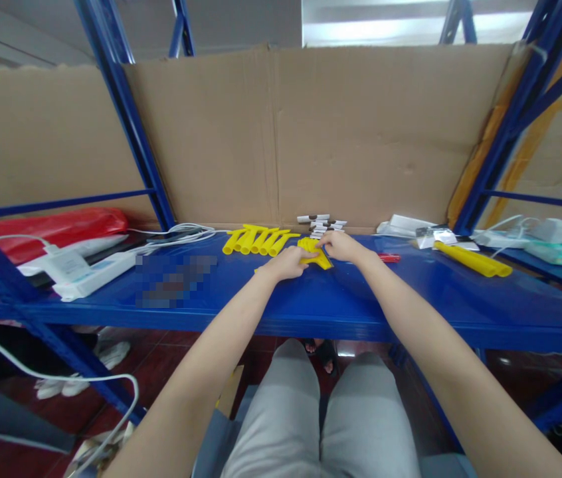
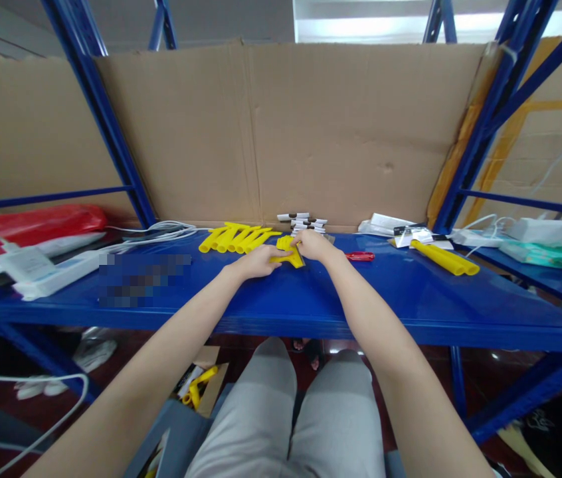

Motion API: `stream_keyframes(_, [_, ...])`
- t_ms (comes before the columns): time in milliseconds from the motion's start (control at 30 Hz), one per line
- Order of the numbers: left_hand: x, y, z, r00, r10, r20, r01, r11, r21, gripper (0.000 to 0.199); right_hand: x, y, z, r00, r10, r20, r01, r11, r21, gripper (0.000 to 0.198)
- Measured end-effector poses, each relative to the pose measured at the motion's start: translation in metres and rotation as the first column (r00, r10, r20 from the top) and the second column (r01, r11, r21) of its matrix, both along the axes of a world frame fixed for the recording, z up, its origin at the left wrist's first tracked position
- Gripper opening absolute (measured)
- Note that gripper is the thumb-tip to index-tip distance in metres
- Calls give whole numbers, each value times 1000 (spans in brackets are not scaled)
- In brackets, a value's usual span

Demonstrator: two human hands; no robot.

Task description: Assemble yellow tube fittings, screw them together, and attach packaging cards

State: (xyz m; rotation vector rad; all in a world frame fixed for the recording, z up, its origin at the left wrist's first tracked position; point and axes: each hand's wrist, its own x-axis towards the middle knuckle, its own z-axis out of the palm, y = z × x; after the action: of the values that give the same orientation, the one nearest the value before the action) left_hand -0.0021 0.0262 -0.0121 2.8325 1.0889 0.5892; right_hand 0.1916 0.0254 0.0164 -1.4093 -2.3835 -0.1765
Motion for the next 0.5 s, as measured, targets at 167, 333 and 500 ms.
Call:
stream_keyframes(167, [0, -1, 1, 1000, 9, -7, -8, 1000, 8, 50, 0, -1, -1, 1000, -4, 15, 4, 1000, 20, 47])
stream_keyframes(333, [1, -1, 1, 1000, 1, 7, -1, 1000, 0, 49, -1, -3, -2, 1000, 7, 2, -7, 1000, 12, 45])
stream_keyframes(500, [1, -1, 1, 1000, 1, 31, -1, 1000, -14, 49, -4, 0, -1, 982, -33, -188, 34, 999, -2, 39])
